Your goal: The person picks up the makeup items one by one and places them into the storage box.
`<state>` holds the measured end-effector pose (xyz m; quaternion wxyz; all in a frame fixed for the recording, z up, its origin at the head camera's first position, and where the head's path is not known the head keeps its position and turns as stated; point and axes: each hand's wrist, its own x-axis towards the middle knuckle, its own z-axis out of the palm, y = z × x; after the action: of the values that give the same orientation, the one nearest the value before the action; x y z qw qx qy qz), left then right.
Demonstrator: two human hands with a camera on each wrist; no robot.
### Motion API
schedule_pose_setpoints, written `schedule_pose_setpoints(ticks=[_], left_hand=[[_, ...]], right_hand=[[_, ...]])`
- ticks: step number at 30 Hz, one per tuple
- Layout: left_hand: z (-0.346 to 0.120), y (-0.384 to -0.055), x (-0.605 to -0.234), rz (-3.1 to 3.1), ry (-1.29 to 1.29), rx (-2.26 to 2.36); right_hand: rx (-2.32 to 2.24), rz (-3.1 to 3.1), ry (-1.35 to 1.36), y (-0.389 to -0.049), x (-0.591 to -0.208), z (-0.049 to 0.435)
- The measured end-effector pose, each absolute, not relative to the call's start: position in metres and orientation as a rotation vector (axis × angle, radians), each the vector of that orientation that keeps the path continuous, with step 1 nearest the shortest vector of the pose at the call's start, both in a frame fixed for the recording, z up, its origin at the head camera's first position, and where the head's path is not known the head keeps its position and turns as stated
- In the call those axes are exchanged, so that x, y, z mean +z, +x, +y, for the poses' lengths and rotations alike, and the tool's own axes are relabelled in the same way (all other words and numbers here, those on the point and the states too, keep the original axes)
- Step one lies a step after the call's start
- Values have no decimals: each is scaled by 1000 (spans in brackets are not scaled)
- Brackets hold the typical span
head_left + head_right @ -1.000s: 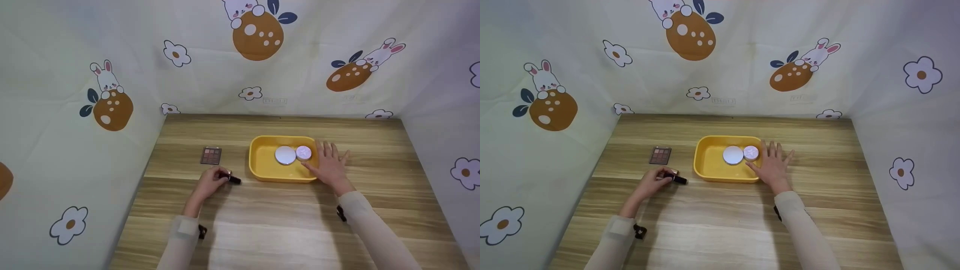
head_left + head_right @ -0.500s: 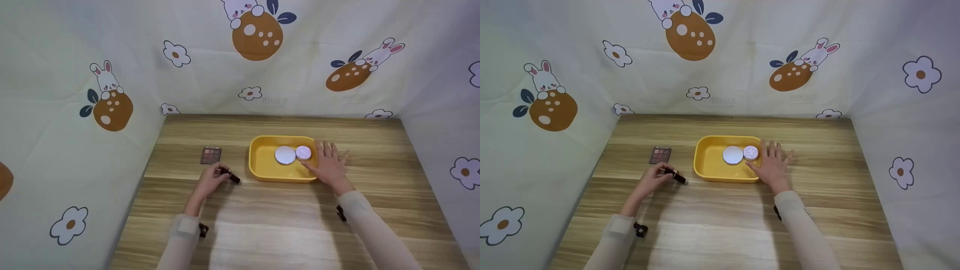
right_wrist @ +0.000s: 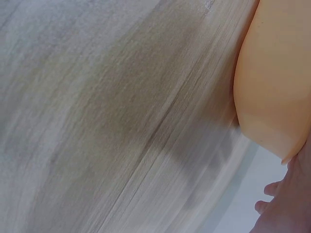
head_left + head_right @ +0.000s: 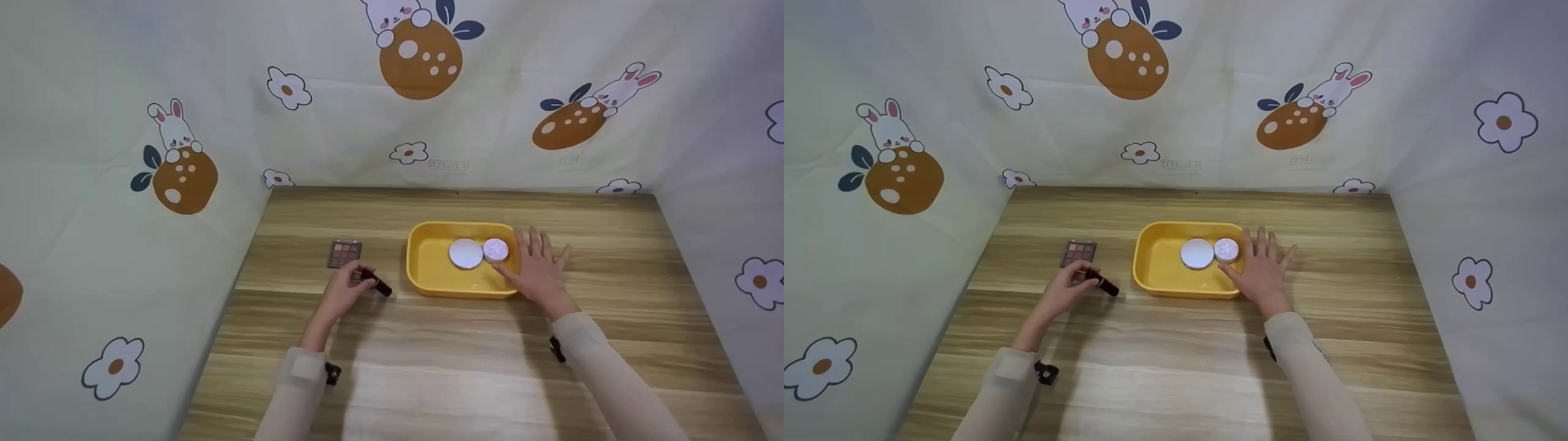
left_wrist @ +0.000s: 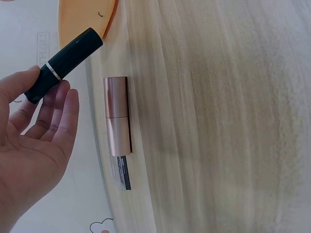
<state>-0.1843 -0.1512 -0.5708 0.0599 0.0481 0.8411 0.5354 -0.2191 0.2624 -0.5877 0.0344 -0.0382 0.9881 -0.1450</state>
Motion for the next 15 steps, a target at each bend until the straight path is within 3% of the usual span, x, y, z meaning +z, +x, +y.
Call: schedule_pose_setpoints(ticks=[15], left_hand=[[-147, -192, -555, 2510, 218, 1711]], right_hand=[[-445, 3059, -128, -218, -588, 262]])
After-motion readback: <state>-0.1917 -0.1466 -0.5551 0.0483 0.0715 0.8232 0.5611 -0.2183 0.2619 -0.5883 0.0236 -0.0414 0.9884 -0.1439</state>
